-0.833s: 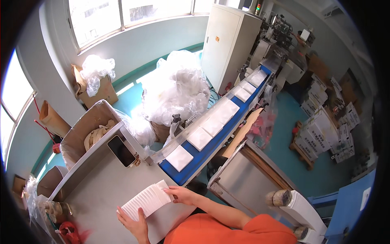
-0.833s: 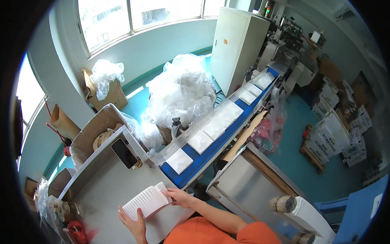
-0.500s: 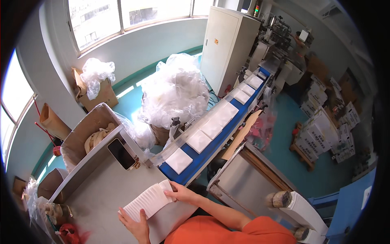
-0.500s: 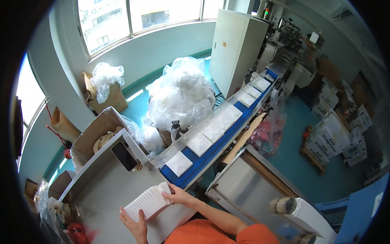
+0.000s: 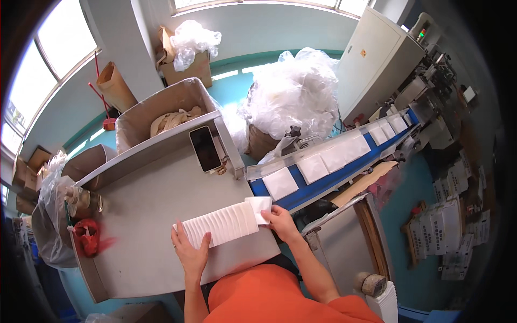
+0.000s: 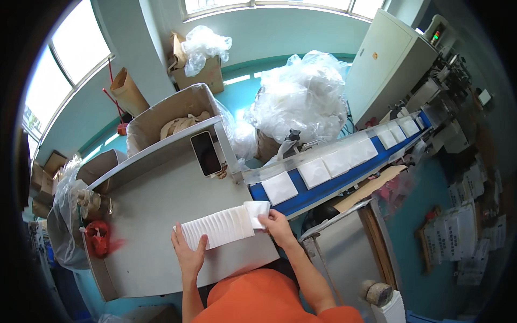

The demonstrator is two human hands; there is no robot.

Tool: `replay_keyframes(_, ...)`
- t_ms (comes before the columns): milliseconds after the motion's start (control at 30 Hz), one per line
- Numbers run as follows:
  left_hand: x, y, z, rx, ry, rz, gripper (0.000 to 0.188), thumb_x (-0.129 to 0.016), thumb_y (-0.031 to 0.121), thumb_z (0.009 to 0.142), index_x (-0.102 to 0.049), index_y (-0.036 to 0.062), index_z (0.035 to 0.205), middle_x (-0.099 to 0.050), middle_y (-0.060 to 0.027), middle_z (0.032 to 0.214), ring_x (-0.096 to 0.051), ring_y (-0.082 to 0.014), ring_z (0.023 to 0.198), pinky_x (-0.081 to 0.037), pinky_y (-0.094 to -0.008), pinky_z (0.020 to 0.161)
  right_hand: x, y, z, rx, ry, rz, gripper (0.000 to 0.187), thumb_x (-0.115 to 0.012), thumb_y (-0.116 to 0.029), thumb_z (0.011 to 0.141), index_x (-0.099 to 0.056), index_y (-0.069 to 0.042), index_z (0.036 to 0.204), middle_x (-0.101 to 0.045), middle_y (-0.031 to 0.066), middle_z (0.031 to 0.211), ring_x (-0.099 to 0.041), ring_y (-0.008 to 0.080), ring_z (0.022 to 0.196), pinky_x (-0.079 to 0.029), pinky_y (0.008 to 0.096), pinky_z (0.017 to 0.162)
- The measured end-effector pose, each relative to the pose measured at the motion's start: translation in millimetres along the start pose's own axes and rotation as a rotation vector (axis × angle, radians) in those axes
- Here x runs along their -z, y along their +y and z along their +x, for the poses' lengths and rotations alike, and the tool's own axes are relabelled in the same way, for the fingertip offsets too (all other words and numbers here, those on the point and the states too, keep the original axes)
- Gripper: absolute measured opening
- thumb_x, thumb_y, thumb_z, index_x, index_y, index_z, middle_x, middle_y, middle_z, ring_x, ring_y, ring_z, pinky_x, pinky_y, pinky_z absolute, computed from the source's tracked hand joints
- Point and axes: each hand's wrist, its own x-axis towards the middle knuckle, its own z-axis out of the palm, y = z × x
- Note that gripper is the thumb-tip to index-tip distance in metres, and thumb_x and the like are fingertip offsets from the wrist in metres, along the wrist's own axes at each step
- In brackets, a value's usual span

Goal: Sorting and counting pleated paper filters on a conveyor belt and workbench in a factory setting.

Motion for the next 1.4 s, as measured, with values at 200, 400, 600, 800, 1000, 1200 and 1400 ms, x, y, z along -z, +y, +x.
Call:
replay_keyframes(200, 0, 4, -4, 0.011, -0.048, 0.0, 0.092, -0.073, 0.041, 0.076, -0.023, 0.0071, 0.145, -0.024, -0.0298, 0.143, -0.032, -0.0448, 0.129, -0.03, -0.0501, 0.104, -28, -8, -9, -0.165, 0.039, 0.139, 0.043, -0.053, -0.041, 0.095, -0.056, 0.0, 0.108, -0.063, 0.0054, 0.095, -0.061, 0.0129, 0.086, -0.048, 0.0247, 0.071)
replay_keyframes(400, -1, 5, -6, 0.008, -0.031, 0.016, 0.092, -0.073, 0.042, 0.076, -0.023, 0.0068, 0.145, -0.024, -0.0296, 0.143, -0.032, -0.0443, 0.128, -0.031, -0.0499, 0.103, -68, -7, -22, 0.251, -0.033, -0.447, 0.046, -0.054, -0.041, 0.094, -0.059, 0.002, 0.111, -0.061, 0.0036, 0.09, -0.052, 0.0099, 0.081, -0.044, 0.0239, 0.075)
replay_keyframes(600, 2, 2, -7, 0.029, -0.038, 0.004, 0.091, -0.072, 0.043, 0.078, -0.023, 0.0075, 0.146, -0.024, -0.0295, 0.143, -0.032, -0.0443, 0.129, -0.031, -0.0501, 0.103, -52, -8, -9, -0.215, -0.032, 0.168, 0.039, -0.056, -0.029, 0.093, -0.054, -0.002, 0.121, -0.062, 0.0, 0.102, -0.056, 0.0088, 0.086, -0.044, 0.0255, 0.069)
replay_keyframes(800, 1, 7, -6, -0.003, -0.042, -0.006, 0.09, -0.072, 0.043, 0.078, -0.023, 0.0091, 0.146, -0.024, -0.0295, 0.143, -0.031, -0.0442, 0.13, -0.03, -0.0504, 0.103, -44, -8, -18, 0.061, -0.076, -0.205, 0.042, -0.057, -0.027, 0.093, -0.048, -0.005, 0.127, -0.059, 0.005, 0.108, -0.057, 0.013, 0.094, -0.047, 0.0253, 0.074)
replay_keyframes(1000, 3, 0, -5, -0.006, -0.017, -0.002, 0.09, -0.073, 0.042, 0.077, -0.025, 0.0095, 0.145, -0.026, -0.0295, 0.142, -0.033, -0.0449, 0.128, -0.031, -0.0503, 0.103, -32, -11, -13, -0.08, -0.187, -0.263, 0.051, -0.061, -0.03, 0.091, -0.043, -0.004, 0.131, -0.06, 0.005, 0.097, -0.054, 0.0076, 0.072, -0.042, 0.0224, 0.055)
replay_keyframes(1200, 1, 3, -5, -0.002, -0.022, -0.002, 0.091, -0.073, 0.043, 0.076, -0.025, 0.0092, 0.145, -0.027, -0.03, 0.142, -0.034, -0.0452, 0.127, -0.032, -0.0499, 0.102, -50, -1, -18, 0.182, 0.075, -0.206, 0.05, -0.062, -0.03, 0.09, -0.046, -0.005, 0.13, -0.06, 0.0033, 0.099, -0.056, 0.0095, 0.073, -0.044, 0.0238, 0.058)
replay_keyframes(1400, 2, -3, -4, 0.006, -0.038, -0.029, 0.094, -0.074, 0.043, 0.074, -0.024, 0.0088, 0.146, -0.026, -0.0305, 0.141, -0.034, -0.045, 0.127, -0.032, -0.0497, 0.102, -28, 3, -8, -0.058, 0.11, 0.126, 0.037, -0.055, -0.029, 0.094, -0.052, 0.0, 0.117, -0.064, 0.0087, 0.1, -0.063, 0.0167, 0.086, -0.052, 0.0261, 0.07)
